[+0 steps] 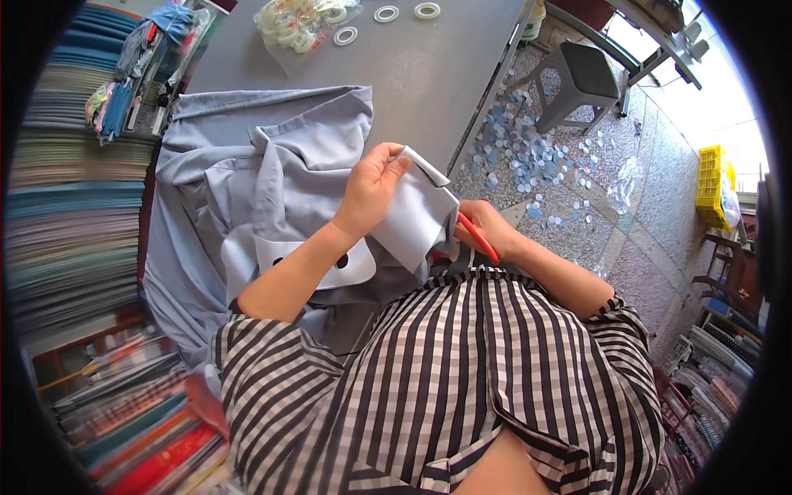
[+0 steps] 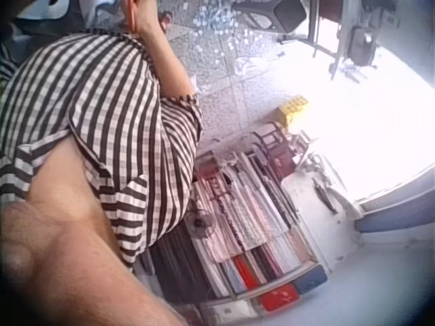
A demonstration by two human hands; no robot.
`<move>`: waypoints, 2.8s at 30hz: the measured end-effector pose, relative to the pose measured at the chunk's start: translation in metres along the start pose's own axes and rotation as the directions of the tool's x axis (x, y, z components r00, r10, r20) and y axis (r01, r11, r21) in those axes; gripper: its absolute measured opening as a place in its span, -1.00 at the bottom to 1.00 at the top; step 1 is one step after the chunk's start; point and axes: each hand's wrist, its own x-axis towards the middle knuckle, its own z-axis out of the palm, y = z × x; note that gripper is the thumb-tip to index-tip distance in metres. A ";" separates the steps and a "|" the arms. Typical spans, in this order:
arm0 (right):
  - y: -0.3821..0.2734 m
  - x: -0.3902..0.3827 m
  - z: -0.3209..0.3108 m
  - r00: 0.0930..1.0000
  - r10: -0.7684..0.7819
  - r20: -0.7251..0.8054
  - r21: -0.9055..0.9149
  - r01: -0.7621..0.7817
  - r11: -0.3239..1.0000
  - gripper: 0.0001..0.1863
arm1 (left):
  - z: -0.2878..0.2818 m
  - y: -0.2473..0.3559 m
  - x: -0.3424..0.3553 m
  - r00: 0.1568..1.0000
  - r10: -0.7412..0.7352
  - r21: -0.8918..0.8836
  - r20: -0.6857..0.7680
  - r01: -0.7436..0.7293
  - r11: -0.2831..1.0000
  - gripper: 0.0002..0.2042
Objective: Marking circles on a curtain header tape using a template and cutting them out with scissors.
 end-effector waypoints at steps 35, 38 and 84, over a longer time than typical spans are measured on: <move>0.020 -0.020 0.048 0.892 0.255 -0.373 0.261 -0.162 0.952 -0.85 | 0.034 -0.020 -0.006 0.974 -0.158 0.497 0.161 0.058 0.866 -0.54; 0.023 -0.021 0.049 0.881 0.294 -0.370 0.349 -0.161 0.923 -0.77 | 0.038 -0.027 -0.002 0.997 -0.006 0.574 0.080 -0.041 0.818 -0.56; 0.017 0.058 -0.077 0.946 0.090 -0.313 0.869 0.246 0.429 -0.63 | -0.057 0.005 -0.033 0.963 0.148 0.267 0.223 -0.206 0.941 -0.61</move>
